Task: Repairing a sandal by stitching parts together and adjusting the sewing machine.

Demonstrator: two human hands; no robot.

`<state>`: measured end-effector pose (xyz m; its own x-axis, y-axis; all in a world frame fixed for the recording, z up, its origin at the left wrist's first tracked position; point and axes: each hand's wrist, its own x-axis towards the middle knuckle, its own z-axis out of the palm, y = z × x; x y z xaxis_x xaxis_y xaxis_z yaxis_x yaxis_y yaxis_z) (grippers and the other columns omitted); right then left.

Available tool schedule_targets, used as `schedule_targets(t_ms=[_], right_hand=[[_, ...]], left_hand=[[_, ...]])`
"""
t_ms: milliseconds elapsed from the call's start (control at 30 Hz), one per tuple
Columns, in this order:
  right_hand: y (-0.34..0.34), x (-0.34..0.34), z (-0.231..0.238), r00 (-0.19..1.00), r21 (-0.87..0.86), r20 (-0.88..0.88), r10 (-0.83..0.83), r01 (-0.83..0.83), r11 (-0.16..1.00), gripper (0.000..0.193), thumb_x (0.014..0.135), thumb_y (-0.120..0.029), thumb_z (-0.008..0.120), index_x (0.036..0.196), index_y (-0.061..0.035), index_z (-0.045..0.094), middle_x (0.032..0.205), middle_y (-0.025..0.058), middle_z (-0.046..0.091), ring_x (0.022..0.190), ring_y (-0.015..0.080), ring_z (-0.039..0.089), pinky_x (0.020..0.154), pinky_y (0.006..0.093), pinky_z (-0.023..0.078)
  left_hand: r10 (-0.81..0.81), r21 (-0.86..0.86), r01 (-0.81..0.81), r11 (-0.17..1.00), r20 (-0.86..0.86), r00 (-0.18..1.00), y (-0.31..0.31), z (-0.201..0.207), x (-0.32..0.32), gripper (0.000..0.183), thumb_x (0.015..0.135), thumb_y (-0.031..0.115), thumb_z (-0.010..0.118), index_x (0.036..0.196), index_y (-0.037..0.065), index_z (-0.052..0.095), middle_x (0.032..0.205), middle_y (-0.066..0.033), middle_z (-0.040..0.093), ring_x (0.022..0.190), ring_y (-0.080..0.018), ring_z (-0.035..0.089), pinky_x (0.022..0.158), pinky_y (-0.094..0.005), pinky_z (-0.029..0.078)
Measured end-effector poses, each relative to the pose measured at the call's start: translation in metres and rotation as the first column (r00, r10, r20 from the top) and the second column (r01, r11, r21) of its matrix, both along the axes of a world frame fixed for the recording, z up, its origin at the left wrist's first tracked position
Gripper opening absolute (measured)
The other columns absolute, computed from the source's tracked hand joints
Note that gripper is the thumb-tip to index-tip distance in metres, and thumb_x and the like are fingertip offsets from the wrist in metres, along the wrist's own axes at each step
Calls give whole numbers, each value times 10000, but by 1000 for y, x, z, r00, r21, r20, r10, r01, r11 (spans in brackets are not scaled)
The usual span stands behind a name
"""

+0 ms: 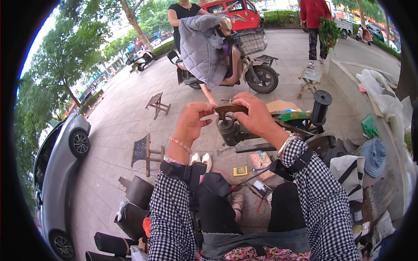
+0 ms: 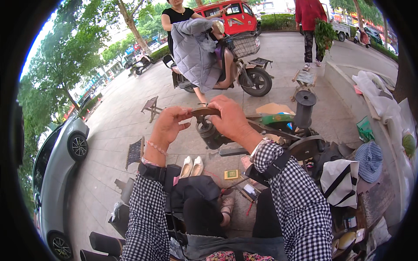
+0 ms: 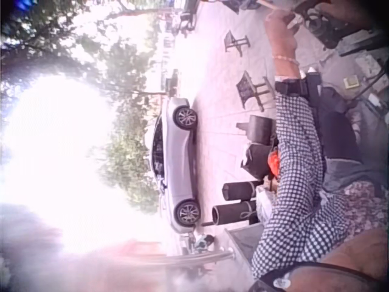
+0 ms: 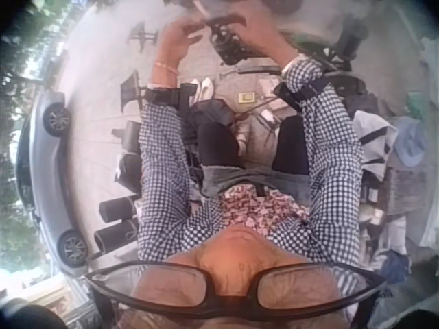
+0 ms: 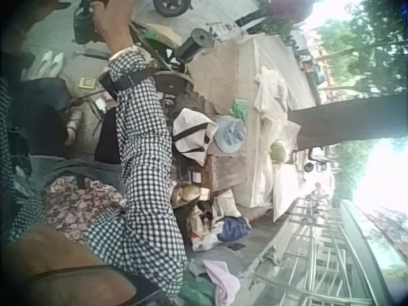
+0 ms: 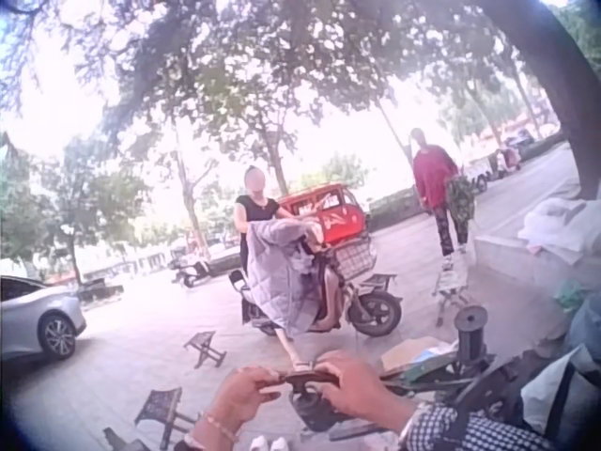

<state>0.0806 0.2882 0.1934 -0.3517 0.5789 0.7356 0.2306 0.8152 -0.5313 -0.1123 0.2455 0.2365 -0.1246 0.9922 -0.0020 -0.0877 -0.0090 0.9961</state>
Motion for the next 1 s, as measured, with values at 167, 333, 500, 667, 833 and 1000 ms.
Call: schedule_targets(t_ms=[167, 333, 500, 667, 833, 1000], right_hand=[[-1, -5, -2, 997, 35, -68, 30, -27, 999, 248, 678, -91, 629, 898, 13, 580, 984, 135, 554, 924, 316, 517, 814, 370, 414], [6, -3, 6, 993, 45, -114, -8, 13, 999, 288, 691, -105, 655, 935, 23, 571, 1024, 137, 556, 971, 269, 538, 836, 318, 422], [1, 2, 24, 987, 12, -143, 73, -72, 997, 331, 679, -163, 682, 945, 11, 590, 973, 125, 577, 939, 257, 542, 816, 320, 415], [-9, -1, 33, 973, -3, -177, 149, -152, 988, 364, 682, -207, 702, 952, 16, 604, 905, 110, 595, 861, 182, 557, 751, 284, 423], [-17, 2, 36, 864, -331, -385, 323, -456, 826, 240, 754, -191, 660, 824, 33, 610, 677, 45, 592, 623, 67, 527, 564, 237, 425], [-24, 4, 39, 966, -242, -233, 113, -170, 955, 238, 778, -207, 628, 732, 24, 590, 590, 77, 575, 550, 98, 517, 507, 268, 403]], left_hand=[[10, -77, -7, 997, 39, 999, 2, 2, -7, 84, 742, 118, 542, 785, 49, 566, 903, -78, 610, 862, -194, 530, 768, -392, 392], [-6, 166, 25, 986, -114, 993, -6, 7, 2, 78, 779, 114, 567, 807, 42, 575, 904, -67, 603, 848, -142, 526, 727, -312, 404], [-81, 354, 154, 923, -211, 974, -13, 10, 11, 74, 784, 73, 583, 842, 27, 583, 923, -52, 592, 825, -97, 517, 699, -242, 403], [-92, 430, 210, 878, -279, 956, -25, 10, 14, 60, 783, 33, 584, 841, 20, 582, 934, -56, 589, 803, -85, 520, 687, -232, 411], [-166, 371, 226, 900, -188, 968, -31, 8, 26, 57, 798, 50, 583, 842, 32, 551, 780, -38, 593, 630, -65, 519, 534, -195, 392], [-93, 348, 144, 926, -161, 983, -38, 6, 38, 76, 796, 49, 589, 863, 48, 553, 642, 20, 545, 509, -13, 413, 435, -159, 284]])
